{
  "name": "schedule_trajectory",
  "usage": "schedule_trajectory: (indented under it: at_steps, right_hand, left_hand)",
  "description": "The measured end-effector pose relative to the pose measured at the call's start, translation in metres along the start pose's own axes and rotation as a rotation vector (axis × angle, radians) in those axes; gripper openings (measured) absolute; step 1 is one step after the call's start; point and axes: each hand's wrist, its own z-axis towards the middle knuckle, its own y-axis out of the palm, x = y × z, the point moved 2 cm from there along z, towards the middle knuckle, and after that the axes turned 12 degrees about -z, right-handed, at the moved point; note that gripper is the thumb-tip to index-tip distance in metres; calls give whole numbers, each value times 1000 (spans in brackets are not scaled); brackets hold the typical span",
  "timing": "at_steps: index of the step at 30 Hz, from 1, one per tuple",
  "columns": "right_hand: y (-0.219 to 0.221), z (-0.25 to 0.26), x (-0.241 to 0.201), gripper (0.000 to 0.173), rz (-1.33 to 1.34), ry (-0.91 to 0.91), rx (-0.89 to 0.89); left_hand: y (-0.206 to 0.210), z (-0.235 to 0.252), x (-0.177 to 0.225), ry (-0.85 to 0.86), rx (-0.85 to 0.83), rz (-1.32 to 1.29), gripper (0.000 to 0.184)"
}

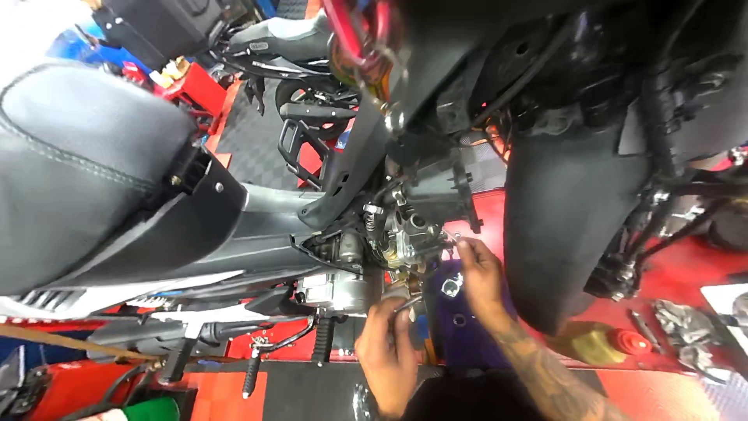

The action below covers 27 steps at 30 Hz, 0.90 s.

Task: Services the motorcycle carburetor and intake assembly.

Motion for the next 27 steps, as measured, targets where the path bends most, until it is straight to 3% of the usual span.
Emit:
schedule_trajectory:
  at_steps: [2,5,7,13,19,27]
  right_hand:
    - [4,-17,-4,30,173,203,42]
    - [6,-33,-16,30,563,661,133]
    - [-1,-42,-20,30,696,818,105]
    - [-23,-71,-75,24,719,732,-157]
    - [-9,-56,-118,24,710,641,-444]
    - [24,-29,-146,26,854,757,-374]
  left_hand:
    - [-3,-5,-2,-9,3,-26,21]
    - [-8,-14,-9,-32,-4,-53,23]
    - [-9,-20,-10,-60,-6,-59,25]
    - [-14,-21,-6,-132,10,-241,23]
    - [-21,-10,5,-150,72,-451,20]
    - [-31,-7,20,-133,69,-465,20]
